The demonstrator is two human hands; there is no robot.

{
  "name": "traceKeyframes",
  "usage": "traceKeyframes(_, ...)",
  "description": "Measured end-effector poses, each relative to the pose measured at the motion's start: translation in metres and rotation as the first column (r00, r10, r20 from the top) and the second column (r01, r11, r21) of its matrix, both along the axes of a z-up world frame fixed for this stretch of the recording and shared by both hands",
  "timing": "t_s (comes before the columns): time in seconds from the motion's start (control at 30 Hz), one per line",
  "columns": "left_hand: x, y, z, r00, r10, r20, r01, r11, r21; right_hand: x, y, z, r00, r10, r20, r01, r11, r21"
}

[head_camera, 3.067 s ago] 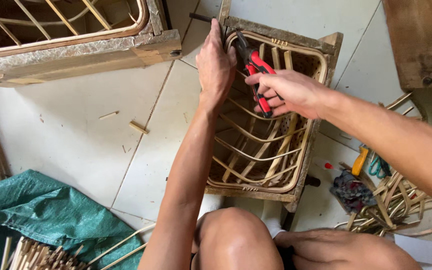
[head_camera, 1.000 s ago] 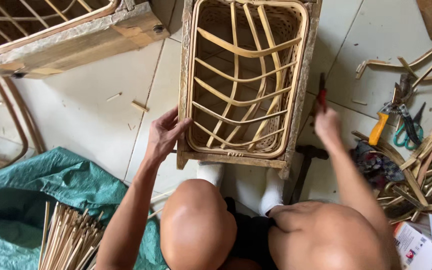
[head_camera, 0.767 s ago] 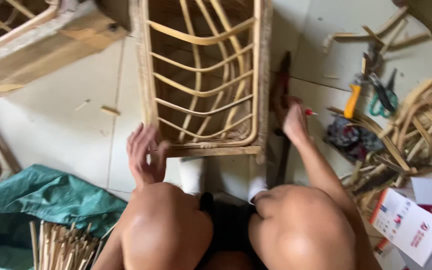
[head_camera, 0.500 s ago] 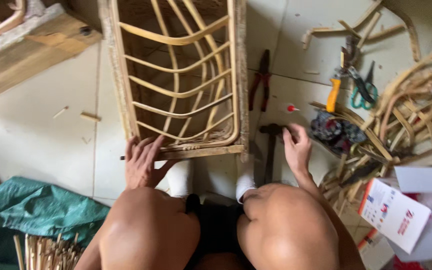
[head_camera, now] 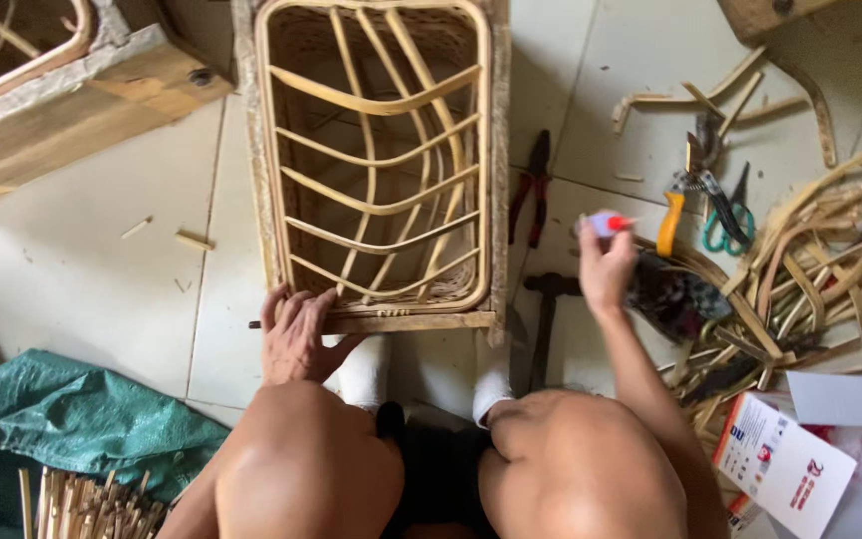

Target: The person weaves a rectangular basket by inserting thin wooden strips into a frame, tapping them into place with a hammer, and applying glue to the joints. The person works on the basket's sides and corners, securing the strips and ensuring the structure is stable.

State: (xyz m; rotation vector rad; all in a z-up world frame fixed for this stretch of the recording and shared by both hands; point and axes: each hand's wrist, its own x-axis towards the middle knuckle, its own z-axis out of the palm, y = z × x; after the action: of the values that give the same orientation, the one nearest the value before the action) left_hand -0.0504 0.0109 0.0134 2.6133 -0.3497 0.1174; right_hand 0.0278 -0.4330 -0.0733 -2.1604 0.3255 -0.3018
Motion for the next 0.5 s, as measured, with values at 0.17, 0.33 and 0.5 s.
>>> traceKeyframes(0.17, 0.002, 0.003, 0.006, 0.999, -0.01, -0.034, 0.01, 1.0, -0.008, 0.063, 0.039, 0.105, 0.97, 0.239, -0.048, -0.227, 0.956, 0.185)
traceKeyframes(0.33, 0.004, 0.009, 0.005, 0.997, -0.011, 0.075, 0.02, 0.991, -0.13, 0.134, 0.098, 0.167, 0.902, 0.417, -0.116, -0.416, 0.909, 0.029)
traceKeyframes(0.5, 0.007, 0.015, 0.0, 0.976, 0.109, 0.188, -0.06, 0.967, -0.246, 0.194, 0.144, 0.174, 0.798, 0.591, -0.117, -0.576, 0.691, -0.437)
